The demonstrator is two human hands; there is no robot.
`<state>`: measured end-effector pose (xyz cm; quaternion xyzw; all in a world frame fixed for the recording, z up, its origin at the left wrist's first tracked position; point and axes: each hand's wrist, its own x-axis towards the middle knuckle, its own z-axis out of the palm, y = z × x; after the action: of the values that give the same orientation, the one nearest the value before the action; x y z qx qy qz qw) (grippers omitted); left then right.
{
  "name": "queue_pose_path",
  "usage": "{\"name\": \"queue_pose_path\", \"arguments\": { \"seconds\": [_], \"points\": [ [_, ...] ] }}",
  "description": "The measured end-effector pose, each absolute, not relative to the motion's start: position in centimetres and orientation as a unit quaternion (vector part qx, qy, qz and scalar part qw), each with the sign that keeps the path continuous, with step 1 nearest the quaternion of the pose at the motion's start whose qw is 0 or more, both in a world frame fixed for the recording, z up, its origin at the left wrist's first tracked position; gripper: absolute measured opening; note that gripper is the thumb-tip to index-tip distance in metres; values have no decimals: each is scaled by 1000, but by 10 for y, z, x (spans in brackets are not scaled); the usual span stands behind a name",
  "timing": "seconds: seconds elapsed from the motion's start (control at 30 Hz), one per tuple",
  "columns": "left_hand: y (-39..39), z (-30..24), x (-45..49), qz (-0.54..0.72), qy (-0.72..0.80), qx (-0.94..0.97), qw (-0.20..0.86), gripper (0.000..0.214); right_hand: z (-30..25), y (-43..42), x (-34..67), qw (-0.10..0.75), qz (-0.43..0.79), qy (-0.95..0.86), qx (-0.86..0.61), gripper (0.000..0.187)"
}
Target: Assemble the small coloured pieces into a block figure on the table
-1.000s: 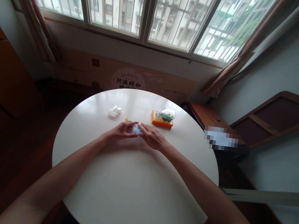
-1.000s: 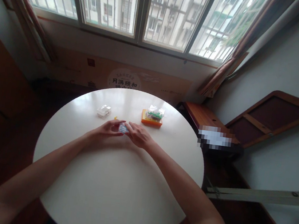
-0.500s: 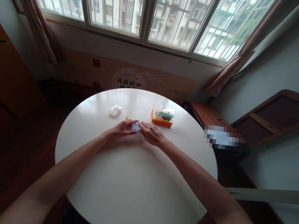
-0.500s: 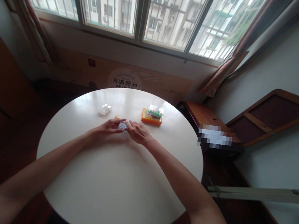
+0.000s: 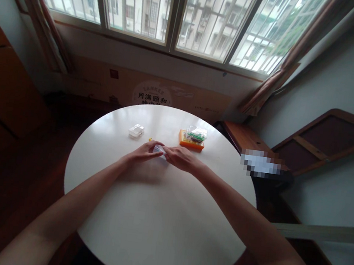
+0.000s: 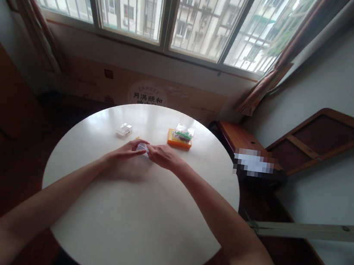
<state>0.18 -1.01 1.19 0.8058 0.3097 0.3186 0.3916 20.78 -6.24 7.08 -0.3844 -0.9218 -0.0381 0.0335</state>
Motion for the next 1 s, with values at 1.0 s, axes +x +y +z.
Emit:
{"name": "queue_pose_path", "arguments": {
  "seconds": [1.0],
  "points": [
    [-8,29,-10,358,279,856,248,50,35,-13,195,523,92,-626,-571,37]
  ]
}}
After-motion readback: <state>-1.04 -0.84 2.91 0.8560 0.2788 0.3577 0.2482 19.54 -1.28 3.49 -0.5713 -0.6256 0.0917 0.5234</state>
